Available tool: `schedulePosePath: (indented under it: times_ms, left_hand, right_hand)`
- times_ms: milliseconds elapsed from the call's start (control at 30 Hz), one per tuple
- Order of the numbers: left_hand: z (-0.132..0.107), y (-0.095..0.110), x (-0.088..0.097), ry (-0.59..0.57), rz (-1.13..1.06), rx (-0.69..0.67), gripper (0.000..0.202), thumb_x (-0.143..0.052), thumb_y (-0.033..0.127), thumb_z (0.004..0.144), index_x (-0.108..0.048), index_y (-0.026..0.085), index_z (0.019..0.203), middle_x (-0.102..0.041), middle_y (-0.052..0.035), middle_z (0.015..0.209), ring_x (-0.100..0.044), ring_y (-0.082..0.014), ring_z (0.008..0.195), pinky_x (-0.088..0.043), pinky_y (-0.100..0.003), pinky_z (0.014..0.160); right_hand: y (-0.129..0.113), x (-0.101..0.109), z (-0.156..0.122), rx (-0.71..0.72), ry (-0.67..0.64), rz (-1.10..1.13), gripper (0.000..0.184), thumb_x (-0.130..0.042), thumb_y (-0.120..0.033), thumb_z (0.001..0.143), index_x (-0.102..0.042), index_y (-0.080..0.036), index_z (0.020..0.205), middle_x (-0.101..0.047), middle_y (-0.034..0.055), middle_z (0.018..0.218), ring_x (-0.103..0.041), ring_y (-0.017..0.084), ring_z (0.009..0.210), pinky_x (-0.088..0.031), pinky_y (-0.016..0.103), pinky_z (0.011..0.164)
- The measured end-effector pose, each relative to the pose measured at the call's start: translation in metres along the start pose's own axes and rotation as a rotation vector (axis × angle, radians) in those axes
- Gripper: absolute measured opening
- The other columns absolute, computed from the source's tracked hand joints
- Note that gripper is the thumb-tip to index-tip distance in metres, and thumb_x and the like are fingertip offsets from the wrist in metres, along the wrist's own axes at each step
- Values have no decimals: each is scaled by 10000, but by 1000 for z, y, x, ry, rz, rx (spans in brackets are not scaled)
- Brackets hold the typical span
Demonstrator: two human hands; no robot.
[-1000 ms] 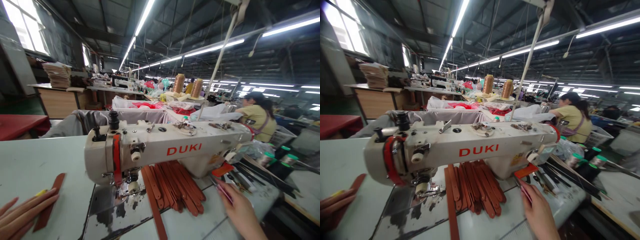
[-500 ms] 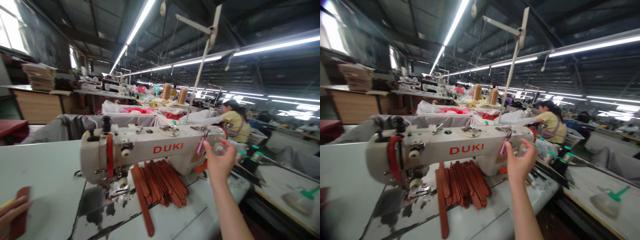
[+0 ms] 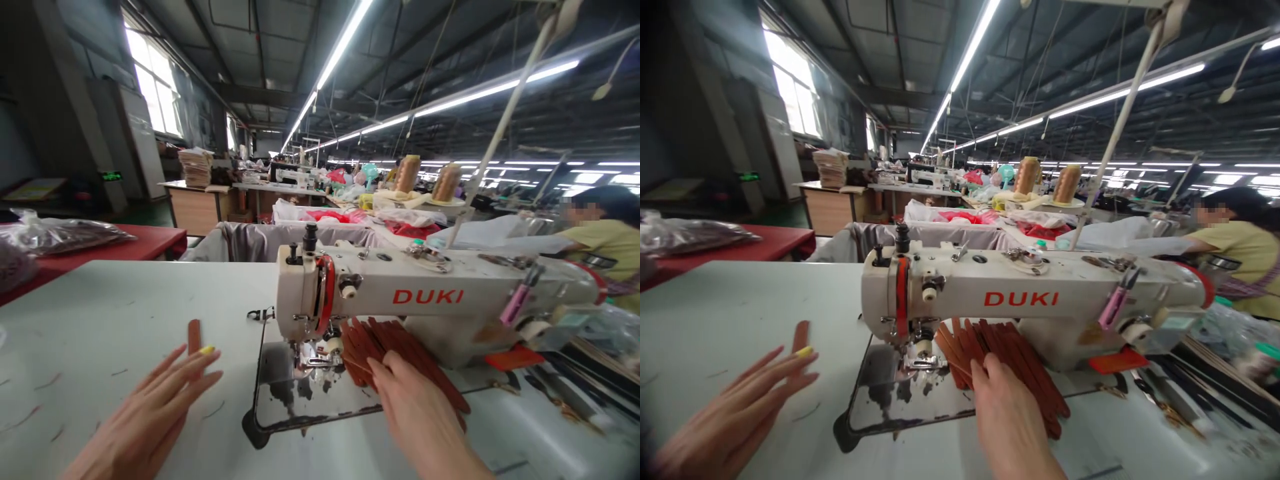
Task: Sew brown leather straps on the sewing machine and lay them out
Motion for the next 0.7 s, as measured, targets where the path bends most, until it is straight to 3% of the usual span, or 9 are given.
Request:
schedulePosePath:
  times_ms: [100,167,267,367,467,533,633,700]
  left_hand:
    - [14,42,3,-49,0,-149,528,-376,97,911,-529,338,1356,-546,80,1426,-449,-173,1365,-308,-358,1178]
    - [27,65,0,-93,-41,-149,496,-375,110,918,-537,313,1340,-608,44,1357,-549,-155,1270,-434,-298,1094]
    - [44,85,-11,-145,-140,-73,474,-424,97,901,-522,255,1337,-664,-7,1258,-656,-138,1094,-526,-216,968]
    - [53,90,-26,-159,-191,-118,535,-487,83,846,-496,205,1367,-666,-43,1262,-650,-169,1123,-489,-265,1036]
    - [58,85,-36,-176,-233,-176,548,-480,56,800,-526,183,1331,-661,-55,1276,-617,-182,1190,-427,-292,1094]
    - [61,81,-40,-181,-245,-186,530,-467,46,792,-547,162,1304,-656,-70,1281,-605,-183,1209,-397,-292,1109]
    - [63,77,-45,-190,-215,-191,526,-450,33,823,-543,152,1327,-632,-79,1322,-583,-185,1242,-380,-288,1109]
    - [62,76,-50,-211,-174,-212,521,-450,44,848,-535,153,1350,-619,-82,1342,-580,-193,1247,-394,-285,1093]
  right_hand:
    - [-6,4,-5,107,113,78,499,-374,-16,857,-561,-69,1317,-648,126,983,-700,208,732,-586,303,610]
    - [-27,7,-2,235,142,137,517,-358,-25,874,-503,-87,1366,-654,96,936,-686,187,693,-556,266,572]
    - [-64,-1,10,314,129,177,398,-450,-31,853,-607,-164,1193,-654,34,836,-649,178,588,-494,267,473]
    - [-89,-26,17,307,91,275,207,-550,-57,817,-653,-200,926,-658,11,815,-663,189,662,-509,276,536]
    - [-93,-54,17,213,104,406,118,-616,-103,801,-633,-217,778,-674,-13,748,-653,176,635,-505,273,559]
    - [-88,-62,17,279,109,468,88,-653,-147,804,-635,-223,763,-680,-24,723,-649,169,627,-503,268,565]
    - [-79,-61,19,495,129,548,87,-596,-201,899,-667,-215,851,-698,-17,783,-662,149,693,-518,234,610]
    - [-76,-59,20,497,146,605,173,-526,-216,952,-671,-218,858,-695,-17,769,-657,132,675,-522,207,595]
Point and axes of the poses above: each hand's wrist, its own z-axis towards the middle knuckle, its own x-axis out of the back of the hand, y = z × x, the point moved 1 cm from there along z, towards the middle knuckle
